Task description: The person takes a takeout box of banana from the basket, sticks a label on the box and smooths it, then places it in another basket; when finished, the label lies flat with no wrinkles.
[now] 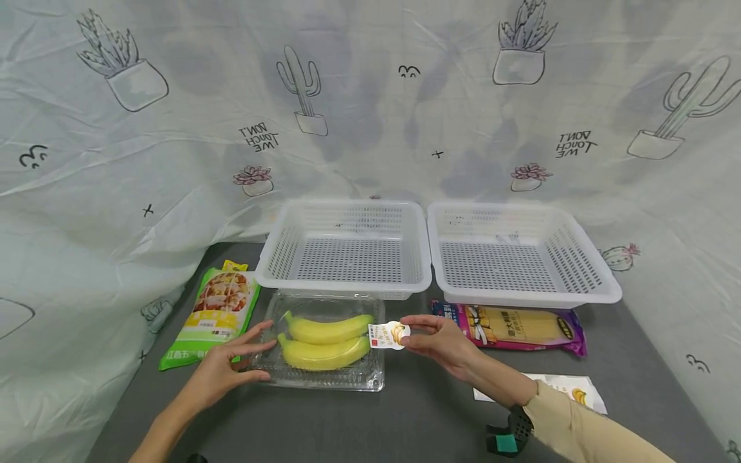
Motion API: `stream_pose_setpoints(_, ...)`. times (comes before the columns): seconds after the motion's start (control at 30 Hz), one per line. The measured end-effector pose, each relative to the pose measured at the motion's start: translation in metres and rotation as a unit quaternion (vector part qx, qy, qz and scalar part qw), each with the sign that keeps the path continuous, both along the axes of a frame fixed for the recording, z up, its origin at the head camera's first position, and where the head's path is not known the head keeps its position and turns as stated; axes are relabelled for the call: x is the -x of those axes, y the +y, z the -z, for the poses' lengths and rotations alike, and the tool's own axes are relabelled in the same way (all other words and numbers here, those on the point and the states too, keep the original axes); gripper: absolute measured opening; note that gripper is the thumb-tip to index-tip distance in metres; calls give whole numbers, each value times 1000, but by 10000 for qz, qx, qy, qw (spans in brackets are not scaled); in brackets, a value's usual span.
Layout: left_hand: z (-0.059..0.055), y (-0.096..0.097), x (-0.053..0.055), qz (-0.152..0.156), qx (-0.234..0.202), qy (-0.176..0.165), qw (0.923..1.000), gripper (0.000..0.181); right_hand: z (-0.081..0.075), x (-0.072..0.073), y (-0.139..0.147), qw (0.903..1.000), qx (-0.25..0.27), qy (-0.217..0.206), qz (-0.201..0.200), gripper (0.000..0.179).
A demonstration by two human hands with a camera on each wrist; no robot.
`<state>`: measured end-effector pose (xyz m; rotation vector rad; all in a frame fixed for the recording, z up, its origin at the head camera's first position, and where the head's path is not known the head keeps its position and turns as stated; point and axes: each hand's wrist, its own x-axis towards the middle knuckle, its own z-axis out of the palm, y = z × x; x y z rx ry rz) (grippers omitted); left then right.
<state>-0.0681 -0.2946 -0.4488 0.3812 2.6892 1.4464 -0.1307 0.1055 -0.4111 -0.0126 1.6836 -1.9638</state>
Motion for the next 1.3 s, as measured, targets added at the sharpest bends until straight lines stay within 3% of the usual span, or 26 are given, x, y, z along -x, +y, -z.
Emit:
stream_pose_setpoints(0.47,-2,1,1,76,-313,-154,9994,57,-3,15,-26,9995,68,256,-173,39)
stream_pose_setpoints(0.7,-2,2,0,32,-209,-142,9997,58,-4,23,-37,9990,153,266,-311,38)
stream_pose_setpoints(1.3,0,0,-1,59,-304,-147,9994,57,-6,30,-57,9966,199,382,-703,39)
